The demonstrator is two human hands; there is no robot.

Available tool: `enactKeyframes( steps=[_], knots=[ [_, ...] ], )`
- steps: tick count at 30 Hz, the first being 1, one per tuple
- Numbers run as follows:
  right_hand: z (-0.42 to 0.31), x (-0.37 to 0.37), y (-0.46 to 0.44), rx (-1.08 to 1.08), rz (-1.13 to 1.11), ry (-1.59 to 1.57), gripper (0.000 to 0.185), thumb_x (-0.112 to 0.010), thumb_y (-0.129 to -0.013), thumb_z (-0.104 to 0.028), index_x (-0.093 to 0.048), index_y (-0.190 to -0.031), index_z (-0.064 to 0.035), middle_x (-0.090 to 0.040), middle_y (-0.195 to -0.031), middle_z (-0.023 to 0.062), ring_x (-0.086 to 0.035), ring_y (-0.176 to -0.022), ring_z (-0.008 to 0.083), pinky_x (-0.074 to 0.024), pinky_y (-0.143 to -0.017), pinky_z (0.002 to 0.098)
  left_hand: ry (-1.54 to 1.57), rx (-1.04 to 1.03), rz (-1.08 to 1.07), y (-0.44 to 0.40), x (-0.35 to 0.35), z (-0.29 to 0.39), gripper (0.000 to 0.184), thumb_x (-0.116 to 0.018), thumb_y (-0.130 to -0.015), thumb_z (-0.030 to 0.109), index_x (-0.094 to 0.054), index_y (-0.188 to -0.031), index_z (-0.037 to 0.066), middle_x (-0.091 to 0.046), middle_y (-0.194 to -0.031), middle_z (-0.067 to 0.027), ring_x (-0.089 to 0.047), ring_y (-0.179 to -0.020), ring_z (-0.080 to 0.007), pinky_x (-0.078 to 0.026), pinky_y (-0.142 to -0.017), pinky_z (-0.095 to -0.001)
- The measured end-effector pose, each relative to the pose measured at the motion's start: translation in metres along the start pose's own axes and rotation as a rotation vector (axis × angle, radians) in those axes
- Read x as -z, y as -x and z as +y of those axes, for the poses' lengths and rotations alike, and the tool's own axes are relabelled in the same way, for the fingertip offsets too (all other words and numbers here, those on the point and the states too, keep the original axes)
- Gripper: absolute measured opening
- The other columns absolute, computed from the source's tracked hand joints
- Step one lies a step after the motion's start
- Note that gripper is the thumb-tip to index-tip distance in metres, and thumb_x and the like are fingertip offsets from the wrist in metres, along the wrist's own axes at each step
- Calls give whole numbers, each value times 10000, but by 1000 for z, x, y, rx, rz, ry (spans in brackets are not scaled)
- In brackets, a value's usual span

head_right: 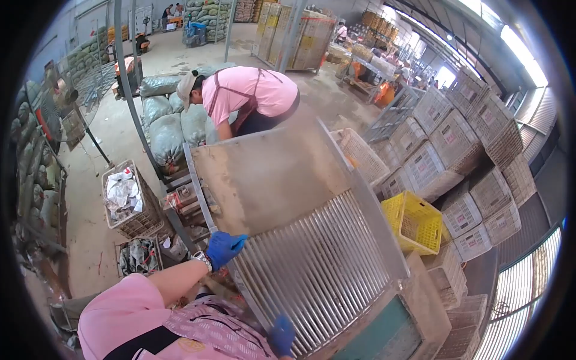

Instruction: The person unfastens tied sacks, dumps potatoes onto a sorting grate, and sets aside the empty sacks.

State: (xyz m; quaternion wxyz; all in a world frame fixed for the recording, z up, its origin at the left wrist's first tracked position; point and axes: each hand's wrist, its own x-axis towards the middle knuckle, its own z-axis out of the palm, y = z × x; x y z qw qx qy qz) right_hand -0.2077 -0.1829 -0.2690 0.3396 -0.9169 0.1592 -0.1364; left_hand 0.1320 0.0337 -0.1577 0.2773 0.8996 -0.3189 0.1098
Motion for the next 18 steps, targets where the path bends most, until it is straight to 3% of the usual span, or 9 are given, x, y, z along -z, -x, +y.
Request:
enactKeyframes(
  steps=[1,4,8,18],
  knots=[
    [25,11,31,-34,127,-37,355,-614,-958,-233,-628,-1189,37,-653,-879,48,-604,-764,136,-508,-681,293,12,-1,-6,0,1,1,214,-610,-898,300,-713,-1068,221,-627,-643,-132,-615,-587,-349,-461,-554,-492],
    [90,26,116,-591,112,-736,357,-620,-953,-269,-653,-1102,54,-647,-750,52,-578,-651,125,-492,-607,297,-20,-11,37,0,0,2,209,-611,-897,296,-714,-1064,223,-627,-643,-130,-608,-583,-352,-453,-549,-487],
    [89,36,116,-642,118,-370,340,-616,-953,-279,-662,-1057,41,-638,-730,50,-582,-653,130,-490,-606,303,-27,-24,2,-1,-1,-1,205,-612,-900,284,-719,-1063,220,-632,-651,-119,-615,-601,-339,-456,-560,-481],
    [45,37,78,-663,110,-145,319,-617,-940,-300,-667,-976,14,-649,-718,73,-607,-642,163,-498,-608,330,61,7,51,-1,5,1,220,-573,-915,339,-704,-1044,217,-647,-687,-144,-620,-601,-357,-484,-589,-498]
  ],
)
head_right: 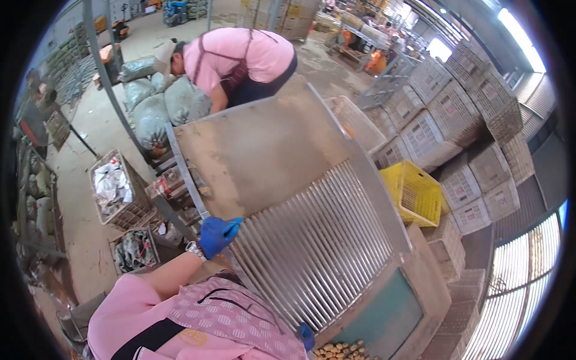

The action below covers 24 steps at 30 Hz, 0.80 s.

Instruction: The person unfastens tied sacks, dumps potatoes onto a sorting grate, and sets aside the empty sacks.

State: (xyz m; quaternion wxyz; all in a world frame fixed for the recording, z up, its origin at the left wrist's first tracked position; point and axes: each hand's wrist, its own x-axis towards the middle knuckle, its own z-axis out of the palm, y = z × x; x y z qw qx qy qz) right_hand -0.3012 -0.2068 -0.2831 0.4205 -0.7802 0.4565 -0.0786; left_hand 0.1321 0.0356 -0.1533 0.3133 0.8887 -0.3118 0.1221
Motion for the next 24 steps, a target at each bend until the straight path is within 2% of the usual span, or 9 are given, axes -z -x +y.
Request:
enactKeyframes(
  steps=[4,5,12,13,19,24],
  knots=[
    [-2,-1,-4,-24,12,31,315,-618,-935,-308,-670,-944,3,-654,-713,82,-617,-637,176,-501,-608,340,11,8,18,3,-2,-2,227,-597,-900,322,-716,-1063,219,-632,-637,-107,-611,-563,-329,-476,-567,-481],
    [-2,-1,-5,-35,16,33,315,-618,-934,-310,-670,-936,0,-655,-712,84,-620,-636,179,-502,-609,343,32,-22,84,0,1,2,205,-651,-858,240,-746,-1023,163,-588,-589,-92,-582,-532,-305,-442,-544,-433],
    [-2,0,-7,-91,18,51,314,-618,-925,-325,-674,-879,-19,-663,-704,100,-638,-629,202,-507,-610,362,128,-26,42,2,3,-2,220,-645,-860,230,-739,-1042,152,-593,-613,-104,-572,-552,-318,-427,-557,-434],
    [-3,1,-7,-88,18,58,315,-618,-924,-327,-675,-871,-22,-664,-703,102,-640,-627,205,-508,-610,364,97,-37,14,3,3,-4,248,-638,-870,229,-730,-1086,150,-589,-619,-105,-572,-565,-317,-425,-567,-436],
    [-3,6,-5,-56,25,91,321,-619,-916,-340,-678,-822,-38,-671,-695,116,-655,-621,225,-513,-611,380,156,-11,83,5,4,-1,298,-622,-898,223,-706,-1163,114,-577,-611,-107,-565,-558,-310,-420,-563,-430],
    [0,16,9,-25,66,92,330,-620,-910,-350,-681,-781,-52,-677,-689,127,-668,-615,241,-517,-612,393,226,-22,147,6,1,4,302,-586,-910,182,-700,-1163,62,-566,-614,-123,-556,-547,-306,-411,-552,-422]
  ],
)
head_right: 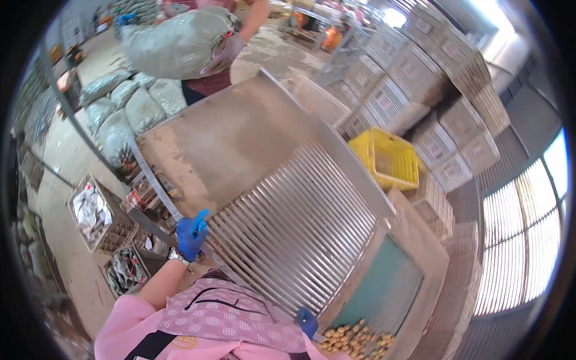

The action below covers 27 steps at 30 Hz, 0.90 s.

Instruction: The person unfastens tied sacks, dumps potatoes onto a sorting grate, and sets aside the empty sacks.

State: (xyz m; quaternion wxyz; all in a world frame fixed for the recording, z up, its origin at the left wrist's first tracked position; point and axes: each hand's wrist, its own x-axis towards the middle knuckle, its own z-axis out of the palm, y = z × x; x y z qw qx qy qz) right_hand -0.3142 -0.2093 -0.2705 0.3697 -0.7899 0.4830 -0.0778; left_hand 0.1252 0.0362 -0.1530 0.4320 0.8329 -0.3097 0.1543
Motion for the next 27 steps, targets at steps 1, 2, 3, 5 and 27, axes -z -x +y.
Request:
enactKeyframes(
  steps=[1,2,3,5,27],
  knots=[
    [2,3,2,12,6,-7,332,-620,-909,-352,-681,-773,-55,-678,-688,130,-671,-614,244,-518,-612,396,7,19,-18,0,0,1,303,-588,-906,177,-700,-1160,55,-568,-622,-130,-560,-551,-310,-414,-552,-421],
    [8,4,3,3,8,-27,335,-620,-907,-354,-682,-765,-58,-679,-687,132,-673,-613,248,-519,-612,399,9,36,-40,-1,0,0,305,-589,-902,173,-699,-1158,48,-569,-629,-137,-564,-555,-314,-417,-553,-420],
    [24,1,0,-55,-62,-78,345,-607,-916,-391,-686,-799,-76,-668,-712,154,-676,-640,270,-516,-631,408,-35,-88,30,1,-6,-5,313,-572,-936,153,-676,-1198,16,-556,-627,-92,-549,-533,-228,-427,-548,-348],
    [-24,16,8,-62,0,-12,351,-605,-930,-373,-672,-810,-51,-671,-748,165,-668,-699,323,-505,-668,417,95,53,16,15,-18,-19,323,-539,-971,139,-651,-1243,6,-523,-637,-41,-520,-550,-147,-423,-557,-291],
    [-78,11,-264,-51,244,-932,396,-667,-907,-310,-657,-1259,-127,-708,-1101,131,-690,-999,265,-528,-873,381,-335,-402,-339,-204,-131,108,407,-508,-1008,229,-574,-1289,-57,-572,-1353,-218,-539,-1244,-369,-390,-1081,-452]
  ],
)
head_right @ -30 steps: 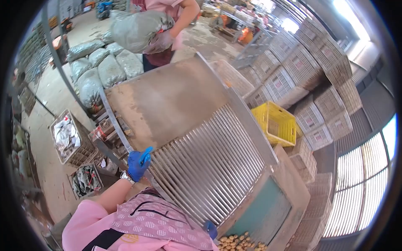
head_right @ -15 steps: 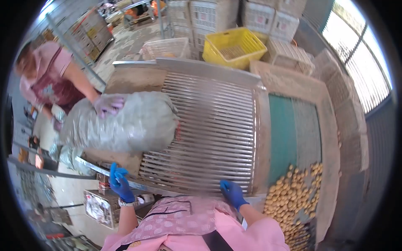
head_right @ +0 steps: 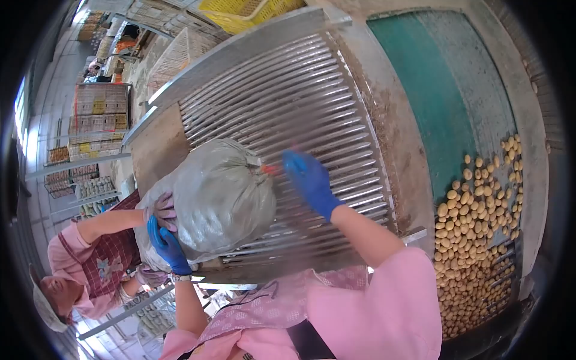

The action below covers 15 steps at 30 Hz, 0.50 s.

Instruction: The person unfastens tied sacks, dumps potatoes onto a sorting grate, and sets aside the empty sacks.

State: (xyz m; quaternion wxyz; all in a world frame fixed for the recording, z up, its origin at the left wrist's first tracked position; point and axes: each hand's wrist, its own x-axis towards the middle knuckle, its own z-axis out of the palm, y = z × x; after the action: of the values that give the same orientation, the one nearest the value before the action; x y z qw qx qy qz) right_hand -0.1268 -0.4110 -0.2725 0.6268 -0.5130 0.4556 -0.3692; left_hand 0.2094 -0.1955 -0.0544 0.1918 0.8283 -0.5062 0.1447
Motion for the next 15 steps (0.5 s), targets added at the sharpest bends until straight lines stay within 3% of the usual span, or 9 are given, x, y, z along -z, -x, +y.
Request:
enactKeyframes(
  steps=[2,4,7,9,10,13,15],
  knots=[
    [-11,14,-22,-66,-105,-20,448,-683,-897,-314,-634,-1298,-121,-697,-1148,131,-678,-1063,257,-520,-914,377,-110,-104,-9,-6,0,9,414,-504,-1014,230,-561,-1307,-56,-570,-1363,-207,-524,-1266,-363,-365,-1100,-449],
    [-43,27,-38,-86,-264,72,462,-700,-888,-278,-625,-1305,-96,-707,-1115,117,-674,-996,203,-528,-860,351,-179,-217,18,-16,1,35,417,-503,-1012,233,-562,-1313,-50,-567,-1371,-204,-489,-1312,-372,-340,-1118,-470],
    [-6,16,-43,110,-493,229,413,-715,-841,-370,-693,-1182,-138,-724,-990,137,-705,-897,254,-544,-771,363,-95,-282,-134,-53,-14,112,413,-547,-988,223,-571,-1314,-30,-566,-1379,-191,-467,-1342,-370,-333,-1125,-477],
    [-19,40,-63,120,-982,815,352,-702,-824,-394,-729,-1093,-169,-723,-926,140,-709,-860,306,-547,-751,383,-37,-402,-414,-82,-36,163,429,-626,-928,201,-588,-1310,8,-554,-1398,-169,-438,-1372,-366,-330,-1128,-474],
    [-9,45,-64,188,-916,823,223,-678,-822,-338,-748,-967,-184,-711,-832,130,-683,-811,355,-544,-747,409,4,-460,-536,-93,-49,192,458,-662,-893,208,-595,-1308,27,-547,-1407,-163,-427,-1378,-374,-331,-1127,-474],
    [-40,68,-83,94,-653,623,224,-668,-833,-319,-737,-994,-180,-710,-869,132,-680,-833,348,-540,-747,428,10,-729,-835,-114,-109,250,530,-730,-809,275,-616,-1285,72,-524,-1420,-163,-402,-1376,-409,-340,-1120,-484],
    [-57,69,-91,246,-654,613,234,-682,-831,-341,-730,-1000,-186,-708,-896,126,-681,-830,326,-538,-739,417,112,-881,-833,-103,-166,252,554,-736,-798,329,-614,-1271,67,-619,-1281,-165,-527,-1245,-393,-380,-1079,-469]
  ],
)
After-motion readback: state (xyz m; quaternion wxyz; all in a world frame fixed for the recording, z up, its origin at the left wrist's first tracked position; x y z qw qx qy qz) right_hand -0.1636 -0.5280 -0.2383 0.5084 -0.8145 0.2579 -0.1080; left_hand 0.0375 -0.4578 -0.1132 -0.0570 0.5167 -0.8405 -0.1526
